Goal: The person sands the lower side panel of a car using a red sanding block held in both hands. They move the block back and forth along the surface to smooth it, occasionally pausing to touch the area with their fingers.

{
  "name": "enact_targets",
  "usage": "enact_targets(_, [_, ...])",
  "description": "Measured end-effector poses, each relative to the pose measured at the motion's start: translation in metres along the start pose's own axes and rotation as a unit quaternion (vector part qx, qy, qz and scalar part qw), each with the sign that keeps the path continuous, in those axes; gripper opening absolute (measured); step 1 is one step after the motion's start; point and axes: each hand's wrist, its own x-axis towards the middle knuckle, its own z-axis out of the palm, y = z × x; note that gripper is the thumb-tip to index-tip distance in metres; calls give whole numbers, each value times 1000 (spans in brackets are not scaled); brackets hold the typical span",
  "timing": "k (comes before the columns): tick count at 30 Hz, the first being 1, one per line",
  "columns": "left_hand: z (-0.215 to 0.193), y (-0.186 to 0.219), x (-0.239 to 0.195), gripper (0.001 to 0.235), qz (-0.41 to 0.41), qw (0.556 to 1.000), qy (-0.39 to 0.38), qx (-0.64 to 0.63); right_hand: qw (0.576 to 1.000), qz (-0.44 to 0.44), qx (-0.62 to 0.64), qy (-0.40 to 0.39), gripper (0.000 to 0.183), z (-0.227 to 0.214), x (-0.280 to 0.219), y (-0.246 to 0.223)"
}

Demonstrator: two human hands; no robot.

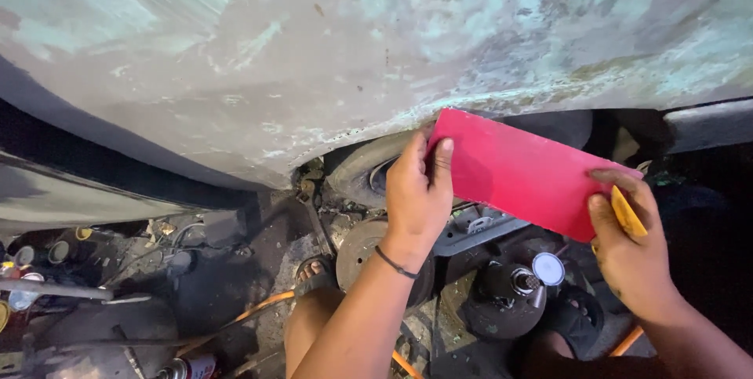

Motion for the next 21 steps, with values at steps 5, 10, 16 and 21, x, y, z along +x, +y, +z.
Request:
enact_targets(5, [-1, 1, 1, 41, 11, 1000, -1, 7, 999, 33, 22, 0, 18, 5, 1, -13])
enact_targets(10, [-3, 0, 2, 38, 1, 1000, -6, -16, 1000, 26, -2, 9, 18, 5, 7, -9])
enact_targets(16, [-21, -2, 4, 40, 40, 989, 97, -104, 997, -77, -2, -13, 19, 23, 12, -18])
enact_targets(21, [-28, -8, 3, 40, 21, 992, 96, -82, 997, -74, 21, -20, 18, 31, 25, -12])
